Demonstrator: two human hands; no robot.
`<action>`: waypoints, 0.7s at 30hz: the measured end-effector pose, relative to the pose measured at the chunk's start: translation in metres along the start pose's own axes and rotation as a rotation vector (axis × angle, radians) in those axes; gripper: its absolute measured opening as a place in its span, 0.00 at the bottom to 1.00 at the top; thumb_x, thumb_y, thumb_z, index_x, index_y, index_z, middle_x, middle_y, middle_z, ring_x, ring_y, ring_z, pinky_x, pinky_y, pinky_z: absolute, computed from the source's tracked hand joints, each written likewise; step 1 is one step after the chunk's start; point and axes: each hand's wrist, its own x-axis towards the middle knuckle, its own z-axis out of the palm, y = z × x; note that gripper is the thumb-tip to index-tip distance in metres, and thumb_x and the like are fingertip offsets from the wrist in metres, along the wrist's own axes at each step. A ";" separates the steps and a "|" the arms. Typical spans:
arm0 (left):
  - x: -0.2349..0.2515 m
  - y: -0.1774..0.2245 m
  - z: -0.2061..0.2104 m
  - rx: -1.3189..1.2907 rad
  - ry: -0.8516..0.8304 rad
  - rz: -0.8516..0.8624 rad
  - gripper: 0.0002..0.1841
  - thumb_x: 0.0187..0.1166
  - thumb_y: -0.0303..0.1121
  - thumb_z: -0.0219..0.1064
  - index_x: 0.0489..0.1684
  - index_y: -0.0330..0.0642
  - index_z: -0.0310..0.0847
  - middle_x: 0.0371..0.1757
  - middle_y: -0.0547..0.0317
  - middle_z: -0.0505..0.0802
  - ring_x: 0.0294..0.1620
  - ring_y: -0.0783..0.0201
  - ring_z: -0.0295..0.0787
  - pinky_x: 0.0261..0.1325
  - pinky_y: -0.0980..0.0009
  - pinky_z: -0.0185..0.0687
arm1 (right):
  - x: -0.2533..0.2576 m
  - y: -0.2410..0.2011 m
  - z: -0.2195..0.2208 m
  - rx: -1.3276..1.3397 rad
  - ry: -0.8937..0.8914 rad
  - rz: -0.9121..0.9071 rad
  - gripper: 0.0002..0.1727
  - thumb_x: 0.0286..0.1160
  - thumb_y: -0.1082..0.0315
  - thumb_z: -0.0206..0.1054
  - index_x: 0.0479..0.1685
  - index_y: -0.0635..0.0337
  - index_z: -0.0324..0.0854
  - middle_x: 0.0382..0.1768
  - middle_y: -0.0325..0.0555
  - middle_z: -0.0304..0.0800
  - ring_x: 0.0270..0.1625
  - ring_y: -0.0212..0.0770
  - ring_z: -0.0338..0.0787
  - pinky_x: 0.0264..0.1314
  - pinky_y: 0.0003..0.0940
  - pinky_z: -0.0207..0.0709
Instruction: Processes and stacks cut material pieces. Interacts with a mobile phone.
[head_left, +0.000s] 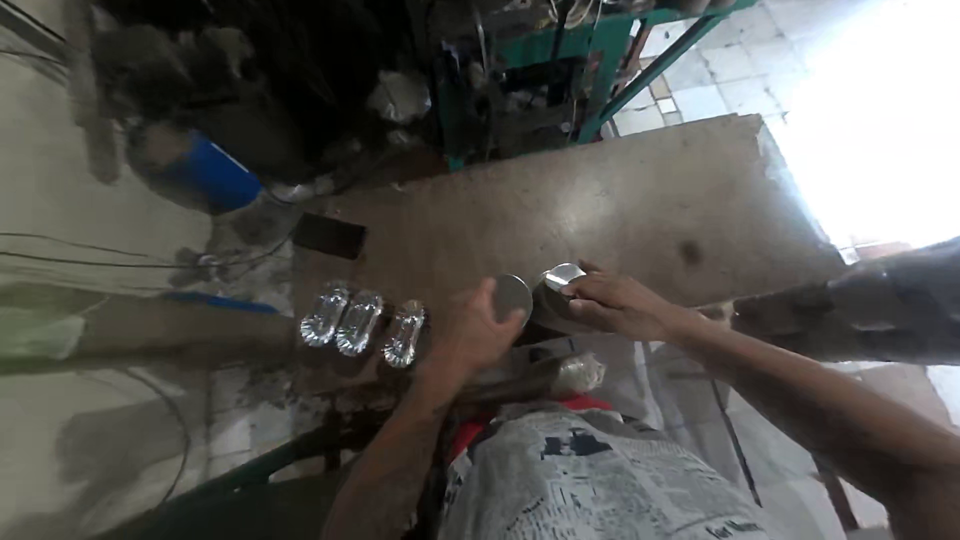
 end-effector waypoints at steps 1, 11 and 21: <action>0.010 0.013 0.008 0.112 -0.157 -0.004 0.30 0.77 0.54 0.71 0.72 0.45 0.79 0.56 0.48 0.92 0.58 0.48 0.90 0.63 0.41 0.83 | 0.000 0.002 -0.001 0.014 -0.012 -0.016 0.25 0.92 0.53 0.48 0.60 0.60 0.87 0.54 0.43 0.93 0.69 0.36 0.86 0.96 0.49 0.49; 0.065 -0.014 -0.021 -0.254 -0.754 0.239 0.18 0.82 0.34 0.70 0.67 0.39 0.81 0.46 0.53 0.93 0.38 0.67 0.88 0.45 0.67 0.87 | -0.002 0.013 0.002 0.020 0.086 -0.049 0.19 0.81 0.53 0.68 0.53 0.60 0.90 0.48 0.43 0.95 0.61 0.38 0.91 0.92 0.51 0.58; 0.055 -0.013 -0.013 -0.160 -0.588 0.314 0.30 0.76 0.31 0.76 0.78 0.41 0.71 0.53 0.49 0.91 0.47 0.61 0.90 0.56 0.60 0.88 | -0.003 -0.001 0.027 -0.239 0.180 -0.081 0.18 0.64 0.57 0.69 0.47 0.60 0.88 0.45 0.47 0.93 0.57 0.50 0.90 0.90 0.59 0.56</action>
